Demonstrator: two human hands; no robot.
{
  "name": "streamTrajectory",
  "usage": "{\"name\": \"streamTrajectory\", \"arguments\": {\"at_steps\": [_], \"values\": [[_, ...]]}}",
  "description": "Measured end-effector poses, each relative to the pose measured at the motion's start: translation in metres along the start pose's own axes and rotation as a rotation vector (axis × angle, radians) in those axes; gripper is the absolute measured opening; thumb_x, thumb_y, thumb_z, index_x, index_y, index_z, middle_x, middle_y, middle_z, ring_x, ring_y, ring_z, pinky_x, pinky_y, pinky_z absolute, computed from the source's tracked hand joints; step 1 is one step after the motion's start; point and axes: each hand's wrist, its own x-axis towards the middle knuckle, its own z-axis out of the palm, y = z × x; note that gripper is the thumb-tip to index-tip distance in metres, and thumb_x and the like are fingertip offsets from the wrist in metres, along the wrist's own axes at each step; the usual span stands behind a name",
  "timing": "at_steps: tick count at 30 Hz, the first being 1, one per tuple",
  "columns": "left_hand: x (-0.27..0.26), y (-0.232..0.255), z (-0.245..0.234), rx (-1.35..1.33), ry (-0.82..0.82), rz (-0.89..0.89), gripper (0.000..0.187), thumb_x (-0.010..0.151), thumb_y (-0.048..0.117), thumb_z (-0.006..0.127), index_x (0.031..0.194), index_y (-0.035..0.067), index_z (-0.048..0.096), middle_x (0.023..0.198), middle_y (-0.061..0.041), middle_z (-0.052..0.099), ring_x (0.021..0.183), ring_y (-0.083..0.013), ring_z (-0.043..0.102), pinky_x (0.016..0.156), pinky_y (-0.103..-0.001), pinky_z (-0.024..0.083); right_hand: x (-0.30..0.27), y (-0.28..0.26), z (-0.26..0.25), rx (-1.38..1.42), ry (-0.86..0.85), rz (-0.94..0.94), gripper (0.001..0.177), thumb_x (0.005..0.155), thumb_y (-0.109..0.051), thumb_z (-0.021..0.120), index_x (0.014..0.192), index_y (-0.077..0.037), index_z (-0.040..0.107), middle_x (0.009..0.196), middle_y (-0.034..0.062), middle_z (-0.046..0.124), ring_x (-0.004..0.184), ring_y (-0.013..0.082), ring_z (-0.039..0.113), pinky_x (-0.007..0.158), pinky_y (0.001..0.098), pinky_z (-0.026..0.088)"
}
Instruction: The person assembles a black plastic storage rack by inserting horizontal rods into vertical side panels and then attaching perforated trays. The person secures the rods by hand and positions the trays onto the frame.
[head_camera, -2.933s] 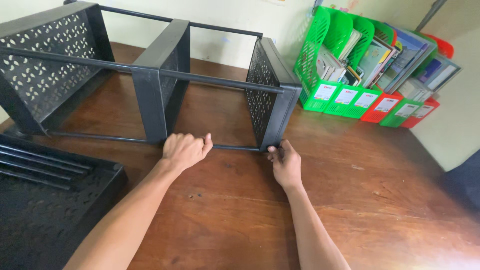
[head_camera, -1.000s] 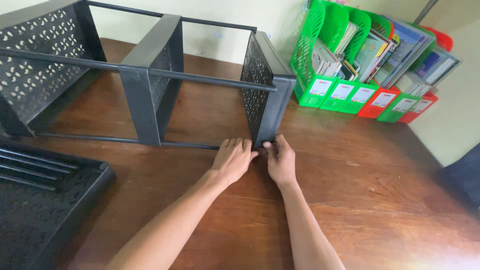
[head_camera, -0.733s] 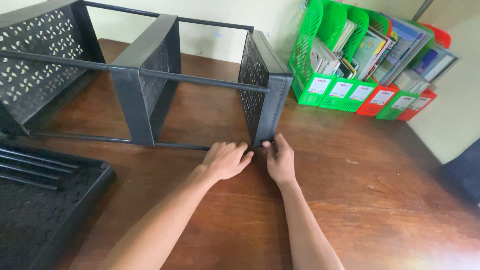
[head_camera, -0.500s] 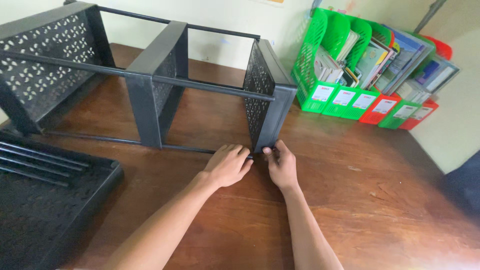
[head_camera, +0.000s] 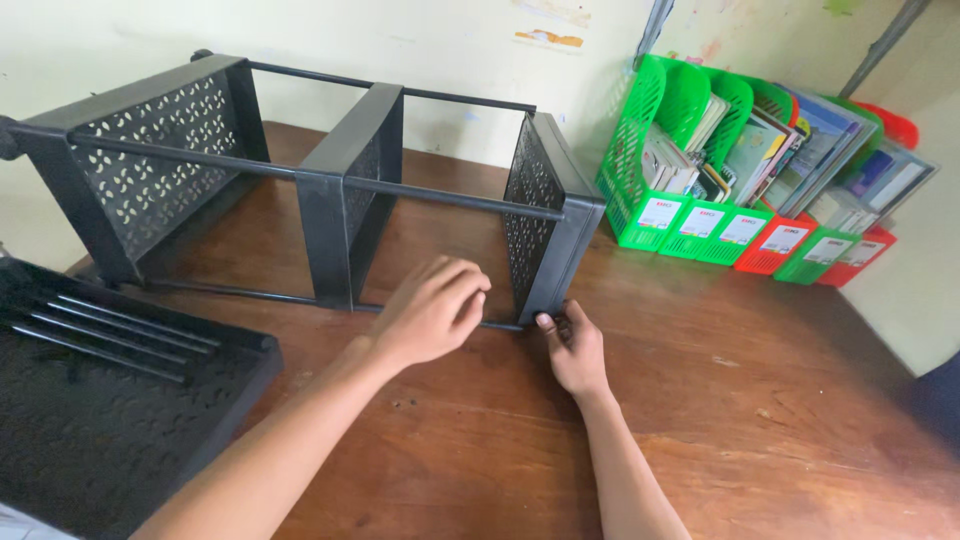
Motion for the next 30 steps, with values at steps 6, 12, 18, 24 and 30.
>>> {"name": "streamTrajectory", "arguments": {"at_steps": [6, 12, 18, 24, 30], "values": [[0.047, -0.043, -0.083, 0.181, 0.310, 0.008, 0.020, 0.096, 0.012, 0.069, 0.112, 0.003, 0.062, 0.115, -0.014, 0.065, 0.108, -0.0331, 0.064, 0.094, -0.043, 0.053, 0.005, 0.004, -0.008, 0.345, 0.104, -0.036, 0.038, 0.106, -0.042, 0.058, 0.111, -0.004, 0.064, 0.098, 0.0051, 0.066, 0.092, 0.0132, 0.060, 0.084, 0.0292, 0.049], [0.084, -0.097, -0.120, 0.548, -0.057, -0.565, 0.078, 0.091, 0.057, 0.070, 0.131, -0.008, 0.054, 0.126, -0.029, 0.059, 0.114, -0.0442, 0.061, 0.096, -0.055, 0.048, 0.075, -0.025, -0.046, 0.711, 0.053, 0.294, 0.071, 0.101, -0.067, 0.037, 0.124, -0.004, 0.060, 0.112, 0.0104, 0.067, 0.099, 0.0235, 0.065, 0.084, 0.0391, 0.045], [0.084, -0.104, -0.107, 0.413, -0.429, -0.962, 0.066, 0.090, 0.060, 0.058, 0.118, 0.001, 0.070, 0.117, -0.021, 0.072, 0.114, -0.0357, 0.069, 0.100, -0.049, 0.050, 0.136, -0.069, -0.074, 0.584, -0.183, 0.568, 0.075, 0.105, -0.071, 0.036, 0.149, -0.011, 0.047, 0.124, -0.0027, 0.053, 0.107, 0.0133, 0.054, 0.089, 0.0350, 0.039], [0.069, -0.100, -0.086, 0.480, -0.276, -0.848, 0.053, 0.094, 0.050, 0.058, 0.105, -0.002, 0.067, 0.093, -0.021, 0.076, 0.091, -0.0352, 0.073, 0.100, -0.049, 0.040, 0.137, -0.073, -0.056, 0.539, -0.209, 0.487, 0.046, 0.095, -0.023, 0.069, 0.133, 0.004, 0.063, 0.109, 0.0086, 0.070, 0.085, 0.0142, 0.058, 0.072, 0.0342, 0.042], [0.058, -0.105, -0.073, 0.490, -0.139, -0.778, 0.050, 0.096, 0.048, 0.061, 0.102, -0.001, 0.065, 0.084, -0.019, 0.075, 0.079, -0.0341, 0.073, 0.099, -0.050, 0.037, 0.128, -0.059, -0.058, 0.687, -0.106, 0.364, 0.042, 0.096, -0.018, 0.063, 0.133, 0.001, 0.059, 0.114, 0.0042, 0.070, 0.096, 0.0125, 0.064, 0.080, 0.0315, 0.048]]}}
